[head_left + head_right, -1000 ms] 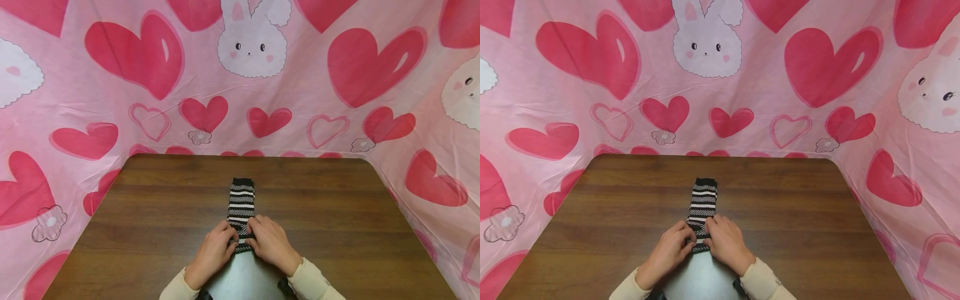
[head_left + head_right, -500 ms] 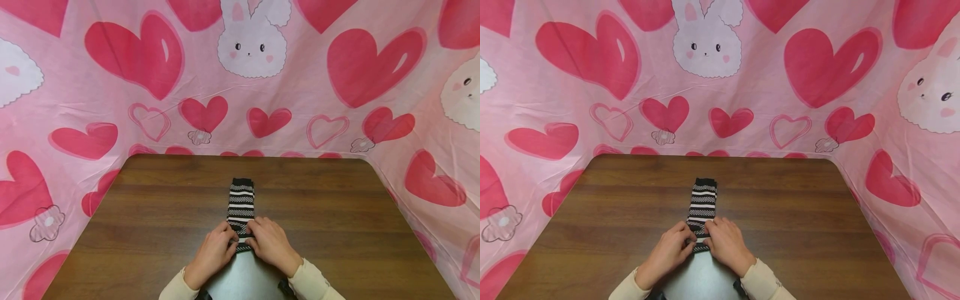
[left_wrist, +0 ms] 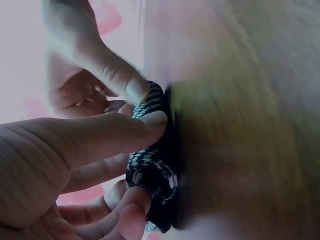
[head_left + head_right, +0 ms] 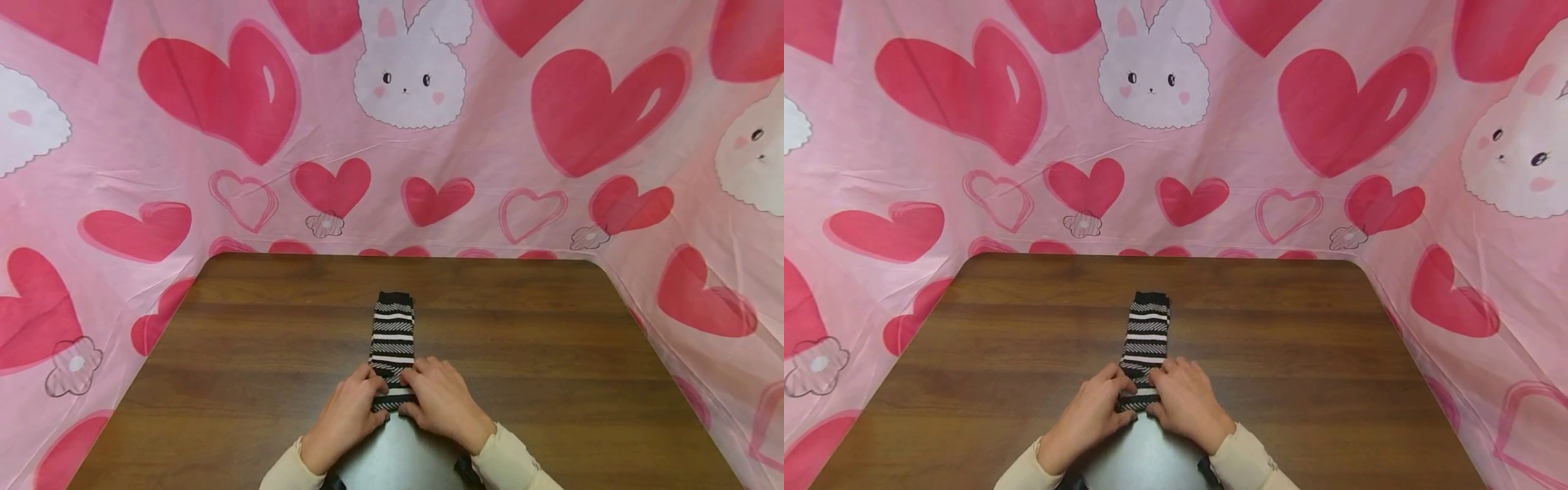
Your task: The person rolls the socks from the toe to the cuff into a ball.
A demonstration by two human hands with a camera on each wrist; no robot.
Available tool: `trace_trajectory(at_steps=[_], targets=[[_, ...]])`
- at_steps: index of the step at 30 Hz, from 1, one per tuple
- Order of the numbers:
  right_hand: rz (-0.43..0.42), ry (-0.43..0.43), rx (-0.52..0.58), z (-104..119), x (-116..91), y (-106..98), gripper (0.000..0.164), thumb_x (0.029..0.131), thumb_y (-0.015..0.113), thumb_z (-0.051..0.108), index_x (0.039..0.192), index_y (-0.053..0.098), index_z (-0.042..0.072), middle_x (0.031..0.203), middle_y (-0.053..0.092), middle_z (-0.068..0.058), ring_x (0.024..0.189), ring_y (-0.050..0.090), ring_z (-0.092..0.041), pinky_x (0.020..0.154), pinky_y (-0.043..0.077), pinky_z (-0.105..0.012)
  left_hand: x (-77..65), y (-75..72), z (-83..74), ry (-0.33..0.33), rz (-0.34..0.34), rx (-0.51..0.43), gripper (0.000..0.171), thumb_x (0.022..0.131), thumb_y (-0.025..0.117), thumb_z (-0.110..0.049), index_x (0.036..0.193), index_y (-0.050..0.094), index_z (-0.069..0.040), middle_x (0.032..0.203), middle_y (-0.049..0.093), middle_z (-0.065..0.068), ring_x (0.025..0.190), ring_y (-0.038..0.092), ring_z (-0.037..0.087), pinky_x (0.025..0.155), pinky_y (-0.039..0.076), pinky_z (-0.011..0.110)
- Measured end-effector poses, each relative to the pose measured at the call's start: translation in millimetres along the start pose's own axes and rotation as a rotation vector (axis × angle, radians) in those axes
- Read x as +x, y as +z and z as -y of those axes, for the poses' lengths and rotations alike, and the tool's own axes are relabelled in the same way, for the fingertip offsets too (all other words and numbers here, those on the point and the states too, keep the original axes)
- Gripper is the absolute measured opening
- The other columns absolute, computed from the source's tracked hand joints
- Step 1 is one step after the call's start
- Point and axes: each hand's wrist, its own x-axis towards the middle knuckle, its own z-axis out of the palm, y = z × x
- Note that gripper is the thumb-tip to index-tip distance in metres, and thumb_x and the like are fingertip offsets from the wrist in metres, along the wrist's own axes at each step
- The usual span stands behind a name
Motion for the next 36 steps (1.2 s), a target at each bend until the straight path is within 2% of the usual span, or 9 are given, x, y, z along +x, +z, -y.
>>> trace_trajectory(at_steps=[6,10,14,22,27,36], targets=[[0.016,-0.009,-0.024,1.2,1.2,2.1,0.045,0.067,0.09,0.048,0.091,0.065,0.018,0.089,0.055,0.003,0.082,0.05,-0.018,0.069,0.042,-0.035,3.3,0.0,0.4,0.05,-0.009,0.076,0.033,0.057,0.09,-0.008,0.083,0.069,-0.011,0.088,0.049,-0.004,0.067,0.061,0.023,0.055,0.049,0.035],[-0.012,-0.017,-0.044,1.9,2.9,5.4,0.049,0.062,0.092,0.048,0.087,0.063,0.019,0.089,0.053,0.003,0.082,0.049,-0.018,0.068,0.041,-0.035,6.4,-0.5,-1.4,0.05,0.017,0.132,0.033,0.057,0.091,-0.01,0.078,0.066,-0.013,0.084,0.049,-0.005,0.066,0.06,0.022,0.054,0.049,0.036],[-0.037,-0.032,-0.068,2.3,4.3,5.9,0.05,0.059,0.093,0.048,0.085,0.062,0.018,0.089,0.052,0.003,0.082,0.049,-0.019,0.067,0.041,-0.034,7.6,-0.9,-3.1,0.038,0.013,0.161,0.032,0.058,0.09,-0.011,0.077,0.064,-0.013,0.08,0.051,-0.005,0.062,0.06,0.022,0.05,0.047,0.036],[-0.03,-0.049,-0.091,1.3,6.3,4.7,0.046,0.064,0.093,0.044,0.086,0.063,0.016,0.089,0.058,0.002,0.083,0.051,-0.018,0.067,0.04,-0.033,6.4,0.3,-4.1,0.038,-0.022,0.203,0.028,0.061,0.086,-0.013,0.074,0.062,-0.014,0.077,0.056,-0.003,0.056,0.059,0.023,0.043,0.043,0.036],[-0.048,-0.059,-0.08,-0.1,6.8,5.3,0.038,0.067,0.091,0.035,0.087,0.064,0.017,0.087,0.061,0.003,0.082,0.054,-0.018,0.068,0.042,-0.034,5.3,0.7,-4.5,0.044,-0.032,0.224,0.029,0.061,0.085,-0.015,0.072,0.059,-0.014,0.077,0.056,-0.003,0.054,0.059,0.024,0.042,0.043,0.037],[-0.077,-0.069,-0.074,1.0,5.1,7.1,0.027,0.072,0.081,0.027,0.095,0.071,0.017,0.089,0.062,0.002,0.082,0.055,-0.018,0.069,0.042,-0.035,3.9,-0.2,-5.0,0.002,0.024,0.223,0.033,0.063,0.088,-0.015,0.077,0.058,-0.013,0.077,0.056,-0.002,0.055,0.059,0.024,0.042,0.043,0.038]])
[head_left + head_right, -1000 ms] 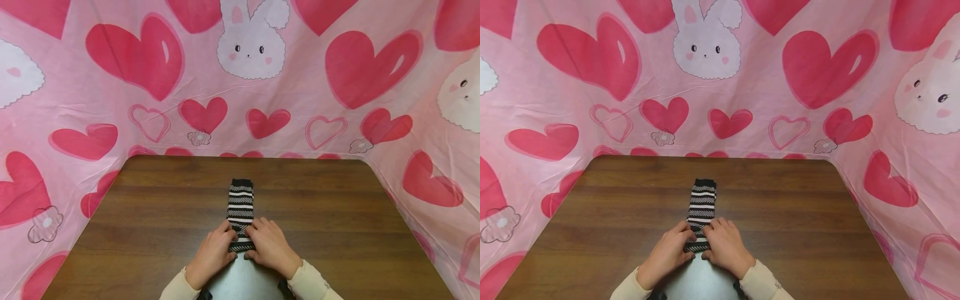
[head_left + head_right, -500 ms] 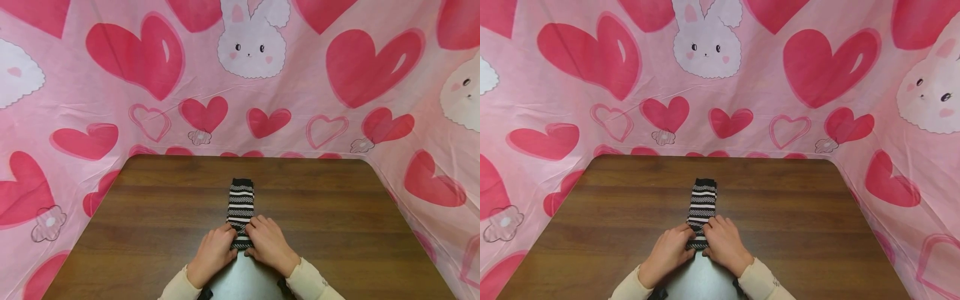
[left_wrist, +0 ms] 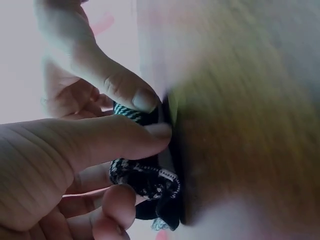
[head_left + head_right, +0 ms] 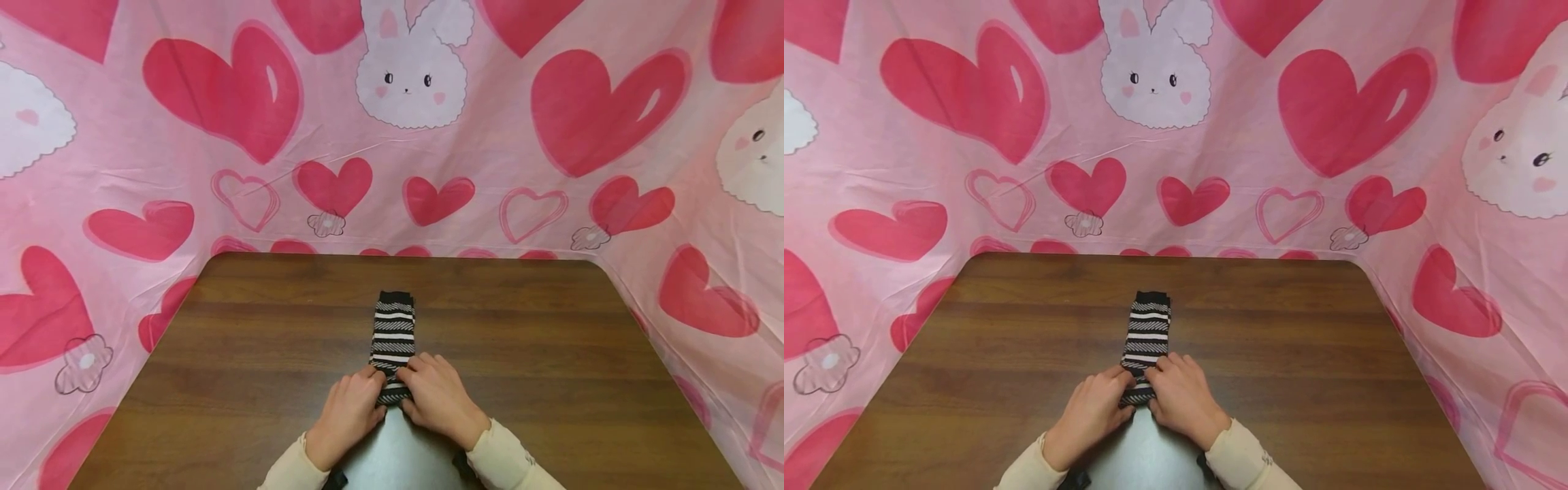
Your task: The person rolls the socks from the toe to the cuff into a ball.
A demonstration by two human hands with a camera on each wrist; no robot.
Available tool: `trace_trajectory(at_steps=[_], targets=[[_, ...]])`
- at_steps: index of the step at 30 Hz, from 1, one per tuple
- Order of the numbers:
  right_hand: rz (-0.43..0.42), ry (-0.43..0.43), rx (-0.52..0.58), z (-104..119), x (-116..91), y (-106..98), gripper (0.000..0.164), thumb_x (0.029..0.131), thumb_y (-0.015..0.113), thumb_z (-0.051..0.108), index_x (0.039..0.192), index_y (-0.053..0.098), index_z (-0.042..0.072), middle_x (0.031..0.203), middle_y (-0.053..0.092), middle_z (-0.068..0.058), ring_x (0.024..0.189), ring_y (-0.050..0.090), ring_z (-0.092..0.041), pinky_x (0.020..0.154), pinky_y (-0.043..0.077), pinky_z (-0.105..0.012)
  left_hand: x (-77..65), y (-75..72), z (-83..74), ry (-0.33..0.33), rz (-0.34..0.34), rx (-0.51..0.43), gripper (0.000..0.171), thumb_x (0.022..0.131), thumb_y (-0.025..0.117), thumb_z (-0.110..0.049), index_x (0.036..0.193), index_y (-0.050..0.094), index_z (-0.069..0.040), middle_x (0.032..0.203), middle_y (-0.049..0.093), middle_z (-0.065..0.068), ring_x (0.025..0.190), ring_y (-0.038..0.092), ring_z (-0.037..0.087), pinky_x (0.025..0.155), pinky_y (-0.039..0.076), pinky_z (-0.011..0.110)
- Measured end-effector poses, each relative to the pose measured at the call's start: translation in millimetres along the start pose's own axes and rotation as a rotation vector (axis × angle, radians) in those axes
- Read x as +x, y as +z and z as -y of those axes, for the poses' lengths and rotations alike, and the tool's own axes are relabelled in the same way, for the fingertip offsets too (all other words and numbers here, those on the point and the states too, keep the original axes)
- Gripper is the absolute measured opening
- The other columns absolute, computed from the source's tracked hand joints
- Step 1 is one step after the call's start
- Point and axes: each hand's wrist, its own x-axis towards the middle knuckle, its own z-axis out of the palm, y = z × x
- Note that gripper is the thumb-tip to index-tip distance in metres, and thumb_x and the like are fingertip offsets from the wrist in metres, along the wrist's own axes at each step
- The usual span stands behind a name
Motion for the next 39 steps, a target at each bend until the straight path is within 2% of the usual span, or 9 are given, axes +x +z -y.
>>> trace_trajectory(at_steps=[8,18,26,39], targets=[[-0.029,0.008,0.009,0.9,-1.8,1.0,0.026,0.075,0.079,0.027,0.097,0.071,0.016,0.089,0.059,0.002,0.08,0.053,-0.019,0.067,0.042,-0.035,-0.1,1.2,1.7,0.012,-0.042,-0.021,0.026,0.066,0.081,-0.011,0.076,0.057,-0.012,0.074,0.057,-0.002,0.055,0.059,0.023,0.042,0.042,0.037],[0.033,0.035,0.044,2.0,-1.3,-1.0,0.027,0.082,0.078,0.033,0.103,0.07,0.017,0.093,0.056,0.003,0.081,0.052,-0.017,0.066,0.042,-0.034,0.2,-0.5,3.2,0.006,-0.07,-0.049,0.025,0.066,0.078,-0.009,0.074,0.055,-0.015,0.068,0.057,-0.002,0.053,0.058,0.024,0.041,0.04,0.037],[0.059,0.039,0.049,1.4,-0.5,-0.9,0.026,0.085,0.077,0.033,0.103,0.069,0.016,0.095,0.054,0.002,0.081,0.052,-0.017,0.066,0.042,-0.033,0.2,0.9,3.7,-0.001,-0.069,-0.039,0.023,0.069,0.078,-0.011,0.078,0.058,-0.011,0.069,0.059,0.001,0.054,0.059,0.026,0.041,0.04,0.038],[0.078,0.045,0.053,1.0,0.2,-0.3,0.024,0.088,0.075,0.034,0.103,0.069,0.016,0.094,0.054,0.002,0.081,0.054,-0.018,0.068,0.043,-0.035,0.2,1.2,4.8,-0.005,-0.067,-0.055,0.02,0.071,0.077,-0.01,0.08,0.058,-0.011,0.07,0.058,0.0,0.054,0.059,0.025,0.041,0.04,0.038]])
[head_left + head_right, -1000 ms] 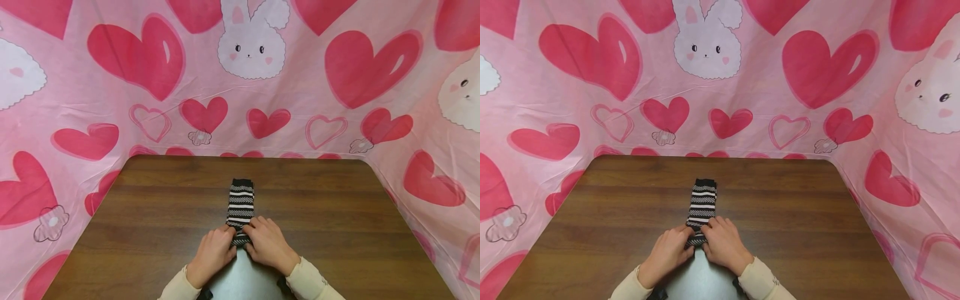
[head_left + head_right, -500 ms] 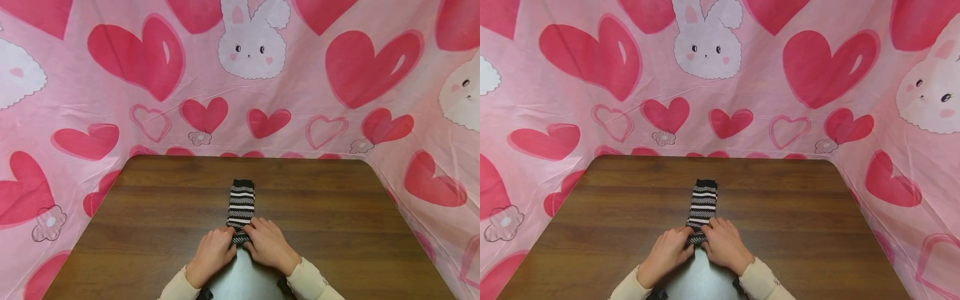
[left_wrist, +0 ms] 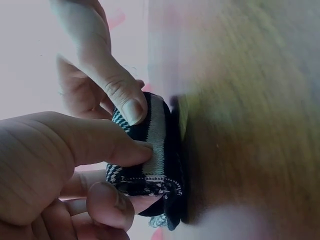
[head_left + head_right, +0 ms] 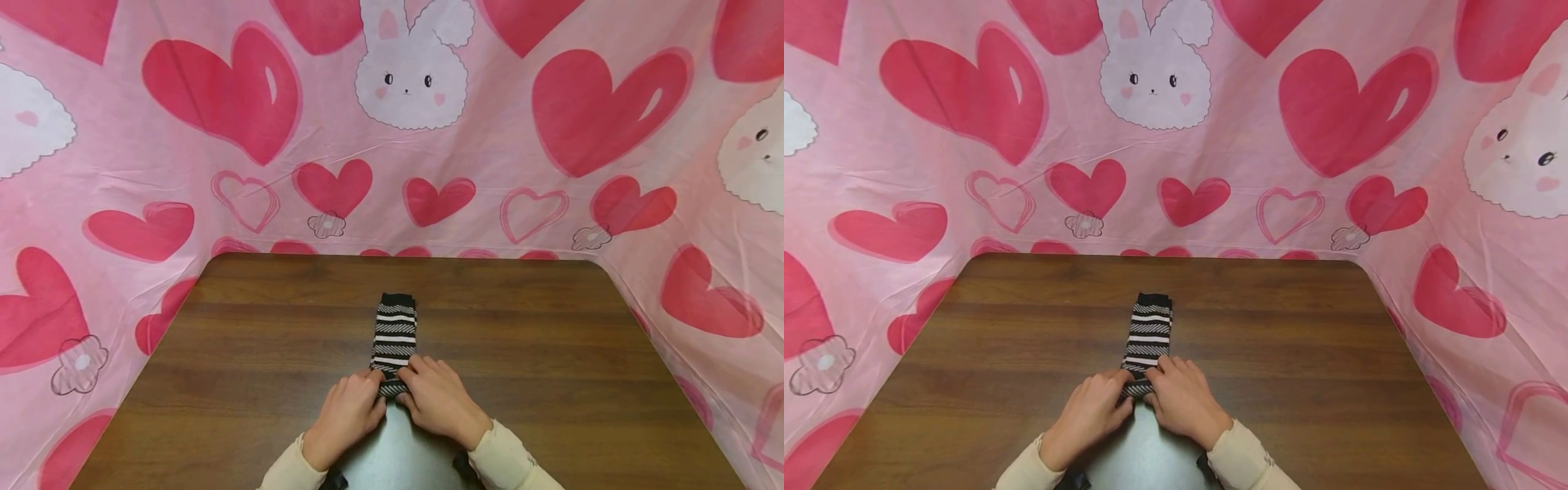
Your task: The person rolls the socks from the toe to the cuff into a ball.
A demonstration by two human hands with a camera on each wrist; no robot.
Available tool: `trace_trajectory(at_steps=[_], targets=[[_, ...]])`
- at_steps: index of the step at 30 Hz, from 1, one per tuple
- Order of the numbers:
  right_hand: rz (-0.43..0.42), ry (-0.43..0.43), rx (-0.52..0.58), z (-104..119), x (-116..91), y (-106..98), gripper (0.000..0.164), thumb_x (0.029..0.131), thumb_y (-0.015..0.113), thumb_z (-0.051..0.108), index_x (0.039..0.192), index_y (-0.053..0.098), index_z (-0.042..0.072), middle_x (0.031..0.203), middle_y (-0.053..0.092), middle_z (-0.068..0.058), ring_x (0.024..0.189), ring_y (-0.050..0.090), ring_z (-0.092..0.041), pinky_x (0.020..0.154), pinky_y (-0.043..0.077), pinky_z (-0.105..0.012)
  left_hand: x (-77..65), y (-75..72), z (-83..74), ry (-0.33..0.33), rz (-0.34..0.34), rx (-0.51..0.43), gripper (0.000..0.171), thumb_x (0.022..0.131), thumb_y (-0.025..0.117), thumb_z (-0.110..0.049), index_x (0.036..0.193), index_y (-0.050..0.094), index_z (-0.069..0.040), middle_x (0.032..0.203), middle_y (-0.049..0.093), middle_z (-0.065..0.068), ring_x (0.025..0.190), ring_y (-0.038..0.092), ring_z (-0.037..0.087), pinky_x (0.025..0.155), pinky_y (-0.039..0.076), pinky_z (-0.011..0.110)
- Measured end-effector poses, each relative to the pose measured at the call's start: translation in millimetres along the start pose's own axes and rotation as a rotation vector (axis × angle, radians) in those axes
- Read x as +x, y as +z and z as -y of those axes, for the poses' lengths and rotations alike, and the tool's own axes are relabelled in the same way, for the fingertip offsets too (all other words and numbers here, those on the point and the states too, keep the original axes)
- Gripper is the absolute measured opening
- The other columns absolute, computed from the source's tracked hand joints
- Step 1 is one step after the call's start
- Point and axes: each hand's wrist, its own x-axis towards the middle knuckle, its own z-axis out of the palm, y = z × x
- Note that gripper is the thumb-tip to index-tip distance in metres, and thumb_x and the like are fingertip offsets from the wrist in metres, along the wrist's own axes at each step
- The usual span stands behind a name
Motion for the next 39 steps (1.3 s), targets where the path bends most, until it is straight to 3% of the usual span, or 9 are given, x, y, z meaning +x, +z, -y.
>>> trace_trajectory(at_steps=[21,39], targets=[[-0.001,0.007,0.015,0.0,-1.1,0.6,0.023,0.091,0.072,0.034,0.104,0.068,0.015,0.091,0.051,0.003,0.08,0.054,-0.018,0.069,0.044,-0.036,-1.7,0.2,0.5,-0.002,-0.01,-0.022,0.019,0.075,0.076,-0.009,0.086,0.061,-0.011,0.075,0.062,0.002,0.058,0.062,0.026,0.043,0.043,0.039],[-0.003,-0.001,0.023,-0.4,-1.2,0.7,0.02,0.093,0.069,0.034,0.099,0.067,0.015,0.089,0.051,0.002,0.076,0.056,-0.02,0.068,0.045,-0.038,-0.2,1.3,4.4,-0.008,0.023,-0.076,0.022,0.078,0.078,-0.006,0.096,0.065,-0.008,0.078,0.066,0.007,0.066,0.066,0.027,0.051,0.048,0.042]])
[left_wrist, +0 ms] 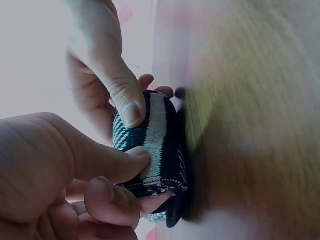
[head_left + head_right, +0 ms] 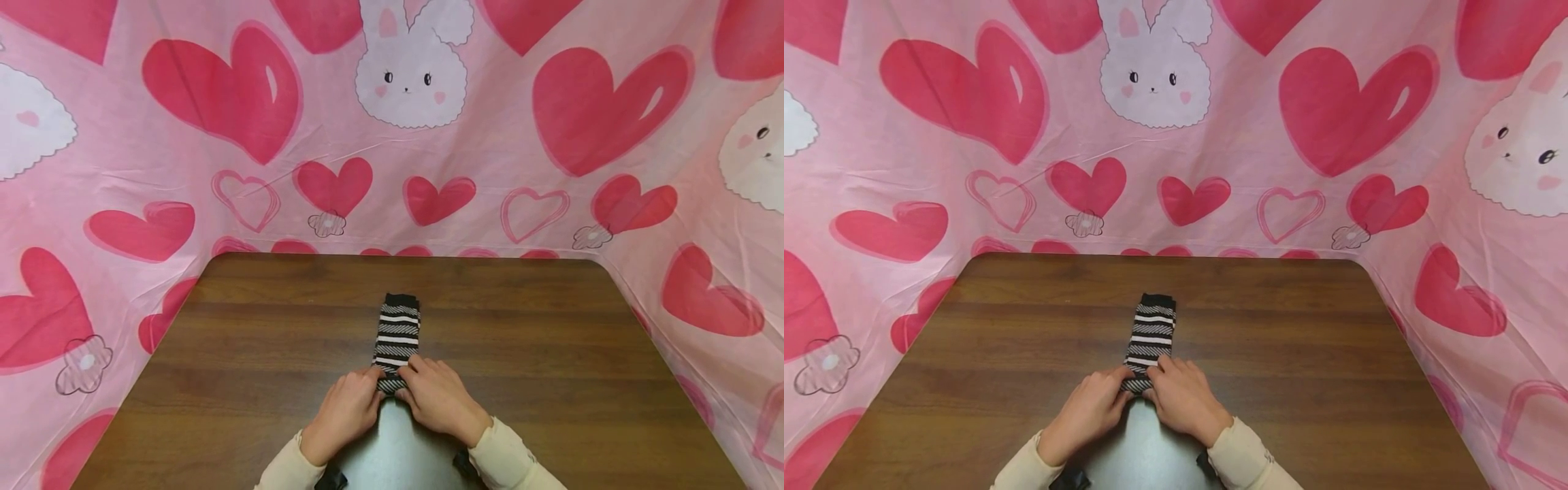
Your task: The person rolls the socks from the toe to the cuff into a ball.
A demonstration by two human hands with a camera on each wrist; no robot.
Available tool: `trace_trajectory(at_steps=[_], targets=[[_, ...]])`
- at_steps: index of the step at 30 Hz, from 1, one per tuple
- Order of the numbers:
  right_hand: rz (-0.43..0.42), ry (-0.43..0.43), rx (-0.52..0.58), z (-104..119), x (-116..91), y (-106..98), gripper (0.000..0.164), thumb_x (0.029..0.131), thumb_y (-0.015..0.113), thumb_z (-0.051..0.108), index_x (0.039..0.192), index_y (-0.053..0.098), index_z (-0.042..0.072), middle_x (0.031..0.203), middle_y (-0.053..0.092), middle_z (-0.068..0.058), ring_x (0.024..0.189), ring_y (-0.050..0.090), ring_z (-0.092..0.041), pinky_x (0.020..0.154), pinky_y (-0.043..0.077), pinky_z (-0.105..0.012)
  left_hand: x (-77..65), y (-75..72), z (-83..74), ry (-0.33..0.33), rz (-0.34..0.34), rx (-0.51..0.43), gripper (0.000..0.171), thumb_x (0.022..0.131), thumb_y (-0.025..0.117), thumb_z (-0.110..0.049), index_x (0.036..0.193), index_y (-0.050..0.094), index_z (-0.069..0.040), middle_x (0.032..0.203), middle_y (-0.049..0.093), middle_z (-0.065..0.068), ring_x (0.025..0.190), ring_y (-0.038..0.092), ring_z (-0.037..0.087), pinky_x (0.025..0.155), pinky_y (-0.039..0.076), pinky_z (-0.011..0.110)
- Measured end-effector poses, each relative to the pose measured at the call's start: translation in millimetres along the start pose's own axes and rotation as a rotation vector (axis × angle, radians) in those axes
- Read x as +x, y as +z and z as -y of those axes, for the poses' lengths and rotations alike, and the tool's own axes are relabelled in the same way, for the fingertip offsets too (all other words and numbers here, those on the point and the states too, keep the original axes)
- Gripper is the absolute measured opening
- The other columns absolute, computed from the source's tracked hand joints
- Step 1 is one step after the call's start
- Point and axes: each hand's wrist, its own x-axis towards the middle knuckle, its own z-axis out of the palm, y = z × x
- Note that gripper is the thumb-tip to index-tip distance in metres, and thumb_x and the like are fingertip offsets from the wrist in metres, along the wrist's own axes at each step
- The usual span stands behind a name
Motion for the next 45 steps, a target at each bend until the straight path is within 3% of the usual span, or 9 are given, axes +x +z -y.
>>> trace_trajectory(at_steps=[9,18,23,30,37,45], targets=[[-0.005,0.006,0.019,-0.1,0.0,-0.7,0.02,0.095,0.068,0.034,0.099,0.066,0.015,0.088,0.052,0.002,0.076,0.057,-0.02,0.066,0.047,-0.04,2.3,-1.1,1.1,-0.026,0.03,-0.046,0.021,0.081,0.076,-0.007,0.098,0.065,-0.008,0.078,0.068,0.007,0.065,0.066,0.027,0.052,0.048,0.042],[0.003,0.003,0.022,-0.2,0.8,-0.9,0.02,0.095,0.067,0.033,0.099,0.066,0.014,0.087,0.055,0.002,0.077,0.061,-0.021,0.069,0.05,-0.041,2.8,-2.7,0.6,-0.07,0.033,-0.108,0.034,0.081,0.076,-0.005,0.104,0.052,-0.013,0.066,0.061,0.004,0.057,0.062,0.026,0.045,0.041,0.039],[-0.003,0.026,0.084,-2.3,1.8,-0.6,0.017,0.093,0.07,0.032,0.096,0.065,0.016,0.084,0.059,0.006,0.075,0.061,-0.018,0.07,0.05,-0.042,3.9,-2.3,1.8,-0.09,0.048,-0.141,0.036,0.081,0.076,-0.005,0.105,0.049,-0.012,0.065,0.058,0.003,0.055,0.058,0.023,0.046,0.04,0.038],[-0.047,0.043,0.131,-4.0,1.6,-1.2,0.021,0.088,0.075,0.031,0.095,0.06,0.018,0.079,0.059,0.008,0.065,0.058,-0.015,0.064,0.048,-0.041,6.0,-3.8,3.3,-0.114,0.073,-0.2,0.037,0.081,0.075,-0.005,0.103,0.047,-0.011,0.066,0.057,0.003,0.057,0.056,0.021,0.05,0.041,0.038],[-0.042,0.081,0.145,-4.0,1.8,-2.0,0.032,0.087,0.078,0.03,0.102,0.053,0.017,0.069,0.054,0.008,0.053,0.047,-0.012,0.048,0.039,-0.032,6.0,-3.5,5.2,-0.128,0.096,-0.238,0.038,0.081,0.075,-0.005,0.102,0.044,-0.012,0.066,0.055,0.003,0.058,0.054,0.02,0.052,0.041,0.038],[-0.06,0.101,0.164,-4.9,2.0,-0.8,0.036,0.086,0.079,0.031,0.1,0.049,0.017,0.065,0.05,0.01,0.051,0.046,-0.011,0.047,0.037,-0.031,6.3,-3.6,5.2,-0.155,0.11,-0.272,0.038,0.082,0.075,-0.005,0.101,0.043,-0.012,0.066,0.051,0.003,0.058,0.051,0.019,0.052,0.039,0.037]])
